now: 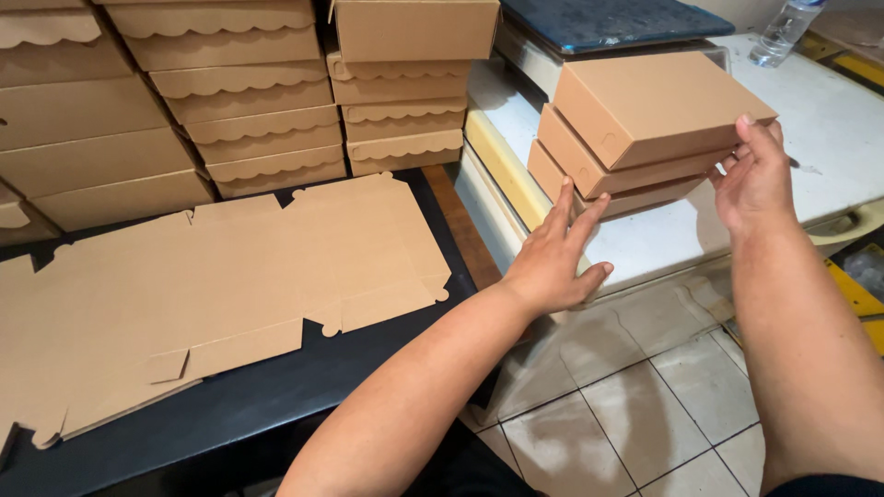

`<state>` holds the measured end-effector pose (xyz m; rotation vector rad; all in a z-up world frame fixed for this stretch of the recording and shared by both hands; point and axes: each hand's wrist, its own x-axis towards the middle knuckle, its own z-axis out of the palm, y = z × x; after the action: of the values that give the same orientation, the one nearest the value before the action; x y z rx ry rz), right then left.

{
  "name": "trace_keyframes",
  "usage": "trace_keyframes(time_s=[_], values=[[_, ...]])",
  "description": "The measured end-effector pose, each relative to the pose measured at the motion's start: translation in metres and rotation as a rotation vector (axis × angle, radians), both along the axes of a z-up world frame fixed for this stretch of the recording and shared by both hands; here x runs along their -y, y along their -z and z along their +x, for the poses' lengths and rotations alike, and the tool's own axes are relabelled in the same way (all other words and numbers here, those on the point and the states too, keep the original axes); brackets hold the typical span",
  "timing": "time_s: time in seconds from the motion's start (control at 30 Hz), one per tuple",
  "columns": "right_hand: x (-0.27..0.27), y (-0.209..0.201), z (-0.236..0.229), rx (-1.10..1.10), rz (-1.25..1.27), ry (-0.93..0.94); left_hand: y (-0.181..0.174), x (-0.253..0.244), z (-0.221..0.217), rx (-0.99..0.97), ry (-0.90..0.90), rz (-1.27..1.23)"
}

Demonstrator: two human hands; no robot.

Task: The person assembles flat cardboard pieces into rectangular boxes by hand. They fold the sides, tuck in the tabs, and secure the structure, then place the finished box onto a stack of similar boxes on a nearby surface.

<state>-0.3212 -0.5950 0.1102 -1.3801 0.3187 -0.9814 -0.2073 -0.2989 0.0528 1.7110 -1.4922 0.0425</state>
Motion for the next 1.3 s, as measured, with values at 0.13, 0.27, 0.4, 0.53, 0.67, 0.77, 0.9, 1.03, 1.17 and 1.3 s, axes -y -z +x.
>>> trace_keyframes(time_s=[0.13,0.27,0.4,0.53,0.67,0.77,0.9,1.03,1.17,1.3], values=[[0.010,0.006,0.000,-0.011,-0.004,0.034,-0.003,0.000,0.001,-0.019,0.000,0.027],[-0.003,-0.003,0.009,-0.058,-0.039,0.172,-0.005,-0.011,0.008,-0.001,0.012,0.045],[-0.070,-0.016,0.006,0.102,-0.263,0.195,0.010,-0.056,0.043,0.149,-0.081,0.020],[-0.162,-0.004,-0.005,0.136,-0.429,-0.189,0.029,-0.132,0.117,0.141,-0.343,0.153],[-0.233,0.043,0.045,-0.100,-0.458,-0.601,0.024,-0.244,0.190,0.201,-0.751,0.874],[-0.262,0.096,0.111,-0.410,-0.461,-0.503,0.015,-0.325,0.209,-0.071,-1.093,0.875],[-0.268,0.149,0.186,-0.669,-0.511,-0.366,0.016,-0.376,0.206,-0.208,-1.312,0.803],[-0.267,0.165,0.222,-0.660,-0.405,-0.297,0.035,-0.382,0.206,-0.106,-1.260,0.603],[-0.256,0.161,0.228,-0.631,-0.305,-0.164,0.055,-0.383,0.213,-0.068,-1.203,0.417],[-0.248,0.154,0.232,-0.534,-0.215,-0.109,0.063,-0.378,0.209,-0.016,-1.181,0.354]])
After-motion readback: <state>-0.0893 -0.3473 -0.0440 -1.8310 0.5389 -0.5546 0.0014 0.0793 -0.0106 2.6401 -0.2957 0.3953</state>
